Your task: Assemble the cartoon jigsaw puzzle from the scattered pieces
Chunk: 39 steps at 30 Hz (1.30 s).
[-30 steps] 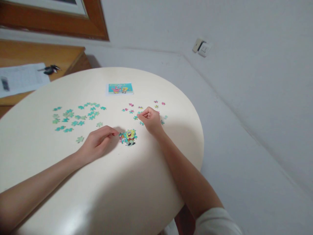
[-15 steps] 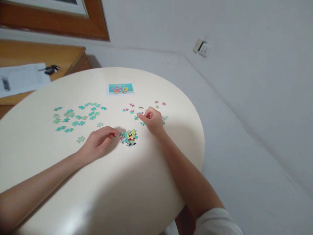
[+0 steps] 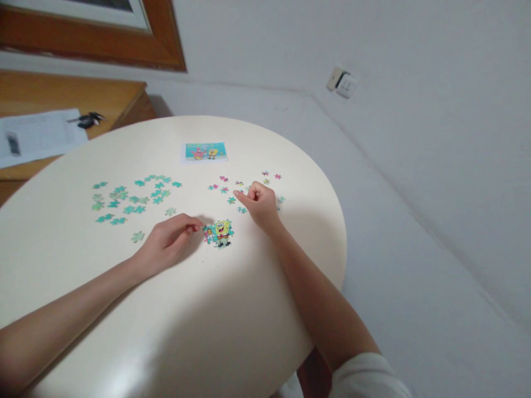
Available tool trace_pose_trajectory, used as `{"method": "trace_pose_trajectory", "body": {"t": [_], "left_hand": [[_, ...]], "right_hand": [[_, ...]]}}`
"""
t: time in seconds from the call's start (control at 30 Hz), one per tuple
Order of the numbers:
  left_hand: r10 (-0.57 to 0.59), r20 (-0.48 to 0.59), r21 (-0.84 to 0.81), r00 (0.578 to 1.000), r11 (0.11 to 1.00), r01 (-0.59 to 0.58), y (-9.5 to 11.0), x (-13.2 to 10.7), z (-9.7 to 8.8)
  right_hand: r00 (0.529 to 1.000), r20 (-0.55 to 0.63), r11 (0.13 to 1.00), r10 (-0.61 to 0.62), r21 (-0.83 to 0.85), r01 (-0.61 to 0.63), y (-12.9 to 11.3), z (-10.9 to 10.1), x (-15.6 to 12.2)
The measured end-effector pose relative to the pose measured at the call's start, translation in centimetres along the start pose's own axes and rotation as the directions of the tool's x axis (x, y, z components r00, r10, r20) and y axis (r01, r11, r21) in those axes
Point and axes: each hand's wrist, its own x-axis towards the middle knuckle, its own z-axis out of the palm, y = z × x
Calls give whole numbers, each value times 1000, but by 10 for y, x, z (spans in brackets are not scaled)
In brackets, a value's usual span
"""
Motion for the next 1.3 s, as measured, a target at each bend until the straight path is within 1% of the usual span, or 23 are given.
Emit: {"method": "trace_pose_trajectory", "body": {"t": [0.2, 0.43, 0.77, 0.97, 1.07, 1.17, 1.3], "left_hand": [[8, -8, -12, 1000, 1000, -8, -1, 0, 1], [0, -4, -10, 1000, 1000, 0, -2, 0, 2], [-17, -14, -10, 1000, 1000, 17, -2, 0, 2], [-79, -73, 7, 994, 997, 80, -7, 3, 5], [-99, -63, -8, 993, 995, 99, -8, 4, 5], [-113, -47, -27, 992, 993, 112, -6, 5, 4], [-129, -30, -51, 991, 991, 127, -4, 5, 3]], "right_hand": [[999, 37, 997, 28, 75, -31, 4, 3, 2], [997, 29, 997, 69, 39, -70, 8, 3, 1], [999, -20, 996, 39, 87, -37, 15, 3, 3], [1000, -12, 996, 4, 90, -3, 16, 6, 3], [1000, -7, 998, 7, 68, -7, 16, 6, 3], [1000, -13, 1000, 4, 5, -4, 12, 6, 1], [998, 8, 994, -66, -90, 66, 5, 6, -4]]}}
